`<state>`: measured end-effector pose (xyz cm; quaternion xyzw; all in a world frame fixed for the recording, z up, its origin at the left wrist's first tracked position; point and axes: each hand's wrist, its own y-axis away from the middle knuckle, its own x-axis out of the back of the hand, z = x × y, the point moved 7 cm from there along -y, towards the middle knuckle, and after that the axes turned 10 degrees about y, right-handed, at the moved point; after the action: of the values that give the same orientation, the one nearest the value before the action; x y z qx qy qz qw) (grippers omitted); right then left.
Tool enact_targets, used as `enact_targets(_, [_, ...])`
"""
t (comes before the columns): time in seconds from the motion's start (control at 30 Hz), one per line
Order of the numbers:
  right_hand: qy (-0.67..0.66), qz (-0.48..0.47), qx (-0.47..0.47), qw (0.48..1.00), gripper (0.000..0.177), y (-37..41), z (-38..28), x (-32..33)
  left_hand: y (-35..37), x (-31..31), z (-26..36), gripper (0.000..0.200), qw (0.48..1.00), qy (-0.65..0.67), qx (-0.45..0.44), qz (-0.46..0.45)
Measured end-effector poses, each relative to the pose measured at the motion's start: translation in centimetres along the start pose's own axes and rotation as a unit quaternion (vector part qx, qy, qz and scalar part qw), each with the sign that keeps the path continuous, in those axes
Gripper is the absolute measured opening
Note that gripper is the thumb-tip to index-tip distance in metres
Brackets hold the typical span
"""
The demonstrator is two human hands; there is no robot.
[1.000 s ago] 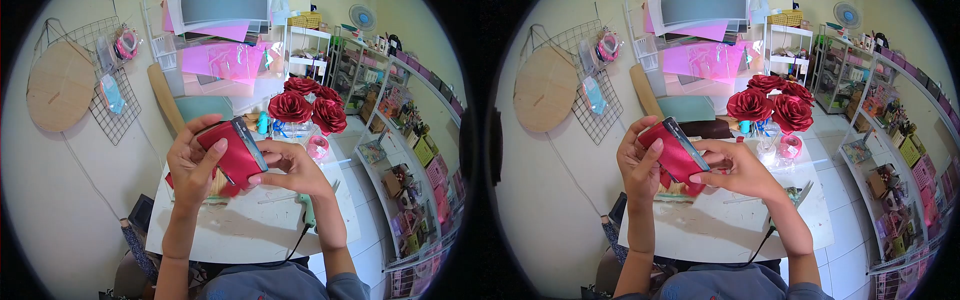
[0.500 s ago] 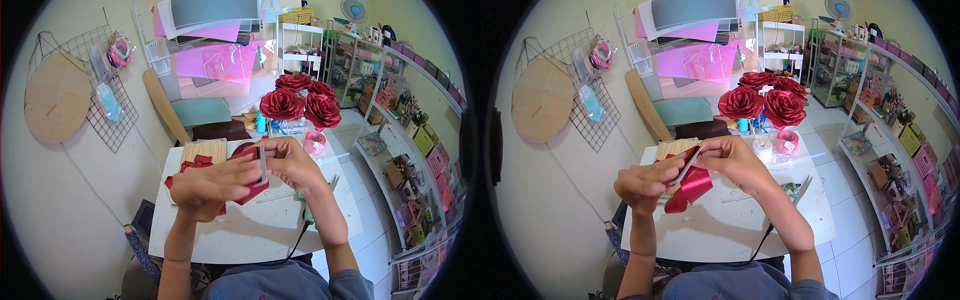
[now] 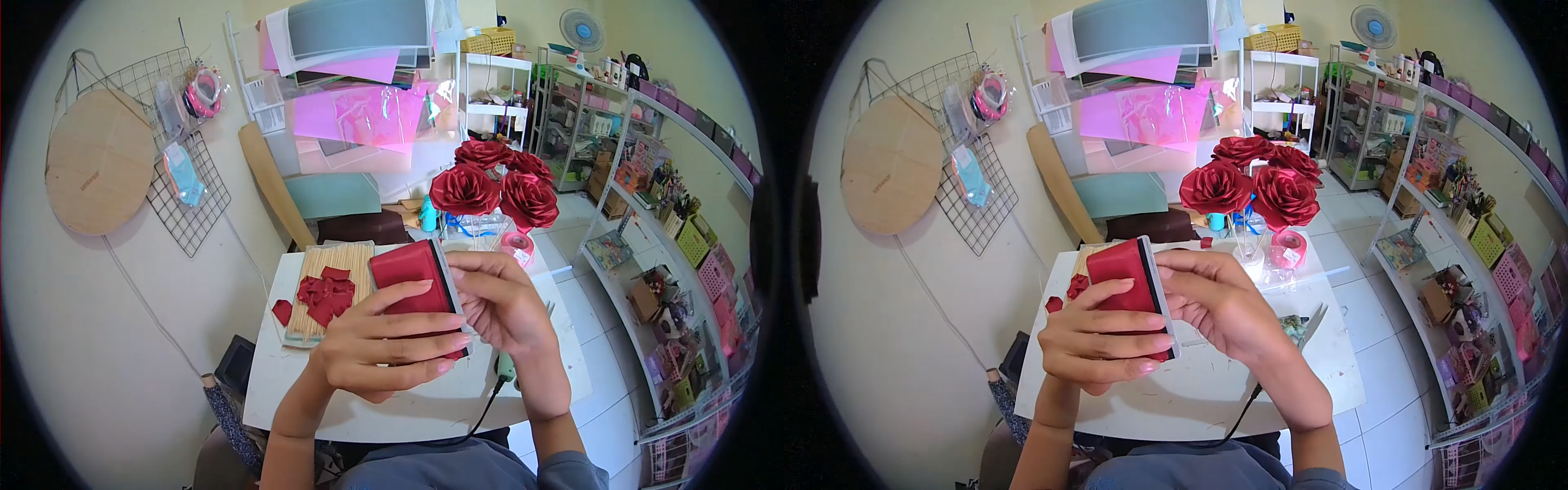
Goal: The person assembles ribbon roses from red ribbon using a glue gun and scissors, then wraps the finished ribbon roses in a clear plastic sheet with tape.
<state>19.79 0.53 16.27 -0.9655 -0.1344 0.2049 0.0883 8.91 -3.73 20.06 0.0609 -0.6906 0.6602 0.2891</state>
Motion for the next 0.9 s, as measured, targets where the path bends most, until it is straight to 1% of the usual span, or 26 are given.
enact_targets(0.07, [-0.071, -0.046, -0.001, 0.996, 0.029, 0.2, -0.4, -0.5, 0.0, 0.1, 0.2, 0.009, 1.000, -0.002, 0.001, 0.002])
enact_targets(0.1, [-0.071, -0.045, -0.001, 0.996, 0.029, 0.3, -0.6, -0.7, 0.1, 0.0, 0.2, 0.009, 1.000, -0.015, 0.006, -0.003])
enact_targets(0.17, [0.063, -0.064, 0.041, 0.995, 0.029, 0.5, -1.5, -1.6, 0.2, 0.2, 0.1, 0.008, 1.000, -0.027, 0.010, -0.008])
enact_targets(0.2, [0.064, -0.064, 0.039, 0.995, 0.029, 0.5, -1.4, -1.5, 0.4, 0.0, 0.0, 0.007, 0.999, -0.023, 0.005, -0.037])
enact_targets(0.23, [0.077, -0.060, 0.024, 0.995, 0.028, 0.5, -1.2, -1.1, 0.5, -0.3, 0.0, 0.014, 0.998, -0.020, 0.000, -0.065])
enact_targets(0.27, [0.090, -0.056, 0.008, 0.994, 0.028, 0.5, -1.0, -0.8, 0.4, -0.3, 0.0, 0.014, 0.998, -0.019, 0.001, -0.063])
enact_targets(0.33, [0.105, -0.052, 0.005, 0.993, 0.026, 0.5, -1.1, -0.4, 0.2, -0.6, -0.3, 0.020, 0.997, -0.019, 0.021, -0.071])
enact_targets(0.37, [0.119, -0.048, 0.004, 0.992, 0.025, 0.4, -1.2, -0.2, 0.2, -0.8, -0.3, 0.020, 0.997, -0.020, 0.021, -0.070])
enact_targets(0.43, [0.118, -0.048, -0.002, 0.992, 0.023, 0.0, -0.8, 0.1, 0.3, -0.6, -0.4, 0.027, 0.999, 0.016, 0.014, -0.030])
enact_targets(0.47, [0.115, -0.046, -0.009, 0.992, 0.022, -0.1, -0.7, 0.3, 0.3, -0.6, -0.3, 0.027, 0.999, 0.016, 0.013, -0.032])
enact_targets(0.5, [0.114, -0.045, -0.006, 0.992, 0.022, -0.2, -0.8, 0.2, 0.5, -0.9, -0.3, 0.030, 0.997, -0.036, 0.019, -0.058])
enact_targets(0.53, [0.147, -0.031, 0.016, 0.989, 0.021, -0.2, -1.2, 0.2, 0.6, -1.1, -0.5, 0.033, 0.992, -0.089, 0.025, -0.084])
enact_targets(0.57, [0.179, -0.015, 0.038, 0.983, 0.019, -0.2, -1.5, 0.2, 0.2, -0.7, -0.1, 0.033, 0.992, -0.088, 0.023, -0.086])
enact_targets(0.6, [0.178, -0.013, 0.039, 0.983, 0.019, -0.2, -1.5, 0.3, -0.3, -0.6, -0.2, 0.037, 0.985, -0.105, 0.071, -0.114])
enact_targets(0.63, [0.220, 0.012, 0.070, 0.973, 0.018, -0.1, -1.9, 0.7, -0.4, -0.4, -0.6, 0.041, 0.975, -0.122, 0.120, -0.140])
enact_targets(0.67, [0.262, 0.037, 0.099, 0.959, 0.017, 0.0, -2.3, 0.9, -0.4, 0.1, -0.7, 0.051, 0.982, -0.089, 0.113, -0.119])
enact_targets(0.7, [0.261, 0.039, 0.098, 0.960, 0.017, 0.3, -2.4, 0.8, -0.4, -0.3, -0.8, 0.051, 0.982, -0.087, 0.114, -0.119])
enact_targets(0.73, [0.300, 0.044, 0.099, 0.948, 0.016, 0.6, -2.7, 0.5, -0.6, 1.1, -1.2, 0.052, 0.987, -0.081, 0.137, 0.021])
enact_targets(0.77, [0.339, 0.048, 0.099, 0.934, 0.016, 0.7, -2.9, 0.3, -0.1, 2.5, -1.5, 0.053, 0.972, -0.074, 0.157, 0.160])
enact_targets(0.8, [0.339, 0.048, 0.099, 0.934, 0.016, 0.7, -2.7, 0.1, 1.0, 3.0, -2.8, 0.052, 0.947, -0.005, 0.199, 0.253])
enact_targets(0.83, [0.353, 0.051, 0.106, 0.928, 0.016, 0.6, -2.7, -0.1, 1.3, 3.3, -3.0, 0.052, 0.947, -0.005, 0.199, 0.251])
enact_targets(0.9, [0.366, 0.055, 0.115, 0.922, 0.016, 0.4, -2.4, -0.2, 2.1, 3.9, -4.2, 0.049, 0.929, 0.033, 0.270, 0.250])
